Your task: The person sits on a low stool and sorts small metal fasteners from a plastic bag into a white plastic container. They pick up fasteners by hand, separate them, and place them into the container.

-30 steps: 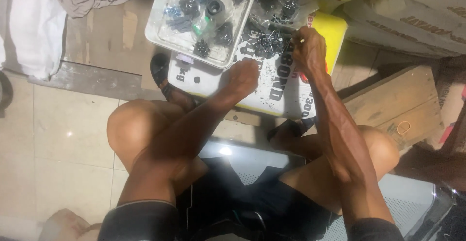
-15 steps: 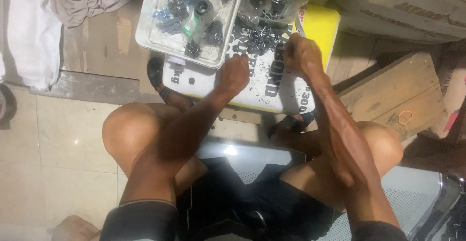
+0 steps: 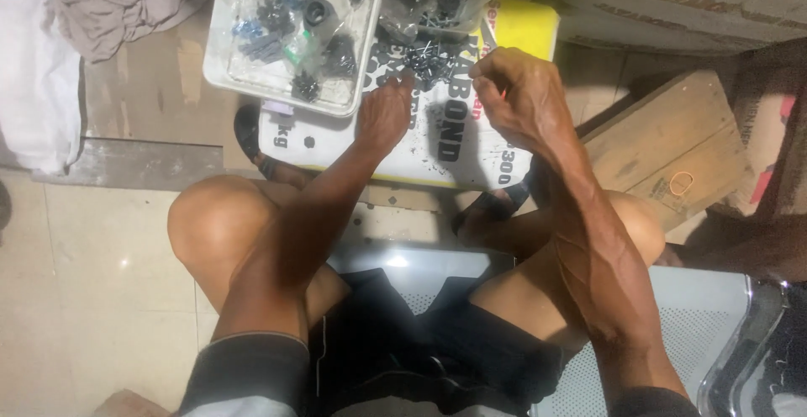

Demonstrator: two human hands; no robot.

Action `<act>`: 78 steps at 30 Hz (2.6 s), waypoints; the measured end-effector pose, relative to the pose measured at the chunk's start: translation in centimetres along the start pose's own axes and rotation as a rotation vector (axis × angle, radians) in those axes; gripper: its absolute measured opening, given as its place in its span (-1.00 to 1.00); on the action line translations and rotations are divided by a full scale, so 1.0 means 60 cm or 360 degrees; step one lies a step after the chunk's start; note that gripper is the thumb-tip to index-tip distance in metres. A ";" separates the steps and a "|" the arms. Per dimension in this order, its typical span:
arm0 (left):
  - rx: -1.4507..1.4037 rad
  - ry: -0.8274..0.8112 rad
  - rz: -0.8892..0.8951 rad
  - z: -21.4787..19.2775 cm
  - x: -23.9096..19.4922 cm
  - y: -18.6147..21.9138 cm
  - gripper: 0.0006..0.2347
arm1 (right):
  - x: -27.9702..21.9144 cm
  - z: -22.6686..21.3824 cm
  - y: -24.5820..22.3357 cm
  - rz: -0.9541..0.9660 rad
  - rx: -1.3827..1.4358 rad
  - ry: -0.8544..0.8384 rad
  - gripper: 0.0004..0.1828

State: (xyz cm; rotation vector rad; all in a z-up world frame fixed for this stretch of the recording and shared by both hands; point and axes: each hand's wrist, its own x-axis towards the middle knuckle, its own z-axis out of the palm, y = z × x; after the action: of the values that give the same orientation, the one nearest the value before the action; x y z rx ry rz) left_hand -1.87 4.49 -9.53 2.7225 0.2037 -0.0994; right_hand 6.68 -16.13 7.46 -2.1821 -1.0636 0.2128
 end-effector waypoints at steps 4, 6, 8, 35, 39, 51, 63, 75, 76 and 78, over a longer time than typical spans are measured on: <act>-0.0229 -0.0016 -0.0068 0.016 0.003 0.000 -0.76 | 0.000 -0.012 -0.015 0.0114 0.0023 -0.0028 -0.84; -0.0193 0.0090 0.0025 0.016 0.004 -0.002 -0.75 | 0.001 -0.019 -0.021 0.0185 0.0051 -0.0028 -0.85; -0.0216 0.0074 -0.0096 0.008 0.001 0.010 -0.72 | -0.002 -0.022 -0.018 0.0219 0.0057 -0.0039 -0.85; -0.2456 0.0347 -0.0405 -0.137 0.006 0.115 -0.88 | 0.029 -0.003 -0.051 0.0509 0.0687 -0.0222 -0.72; -0.2125 0.0370 -0.0254 -0.119 0.005 0.113 -0.91 | 0.024 0.005 -0.051 0.0667 0.0582 -0.0206 -0.73; -0.2295 0.0194 -0.0340 -0.072 0.047 0.084 -0.93 | 0.050 0.079 0.033 0.0107 0.0213 0.0056 -0.84; -0.1547 -0.0127 -0.1005 -0.123 -0.039 0.111 -0.57 | 0.059 0.211 0.149 -0.0012 -0.0287 -0.0041 -0.86; -0.1353 0.0022 -0.1054 -0.002 -0.040 0.053 -0.65 | 0.018 0.239 0.240 0.0677 -0.0236 -0.0152 -0.82; -0.1346 0.0019 -0.1055 -0.005 -0.047 0.051 -0.65 | 0.019 0.238 0.227 0.0680 -0.0228 -0.0150 -0.82; -0.1352 -0.0019 -0.1081 -0.008 -0.052 0.057 -0.68 | 0.021 0.224 0.209 0.0754 -0.0204 -0.0215 -0.81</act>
State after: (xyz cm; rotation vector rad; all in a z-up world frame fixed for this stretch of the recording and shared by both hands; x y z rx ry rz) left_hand -4.41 1.21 -7.42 1.7203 0.9230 -0.1704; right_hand 9.78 -13.63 -10.56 -2.5416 -0.6254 0.5222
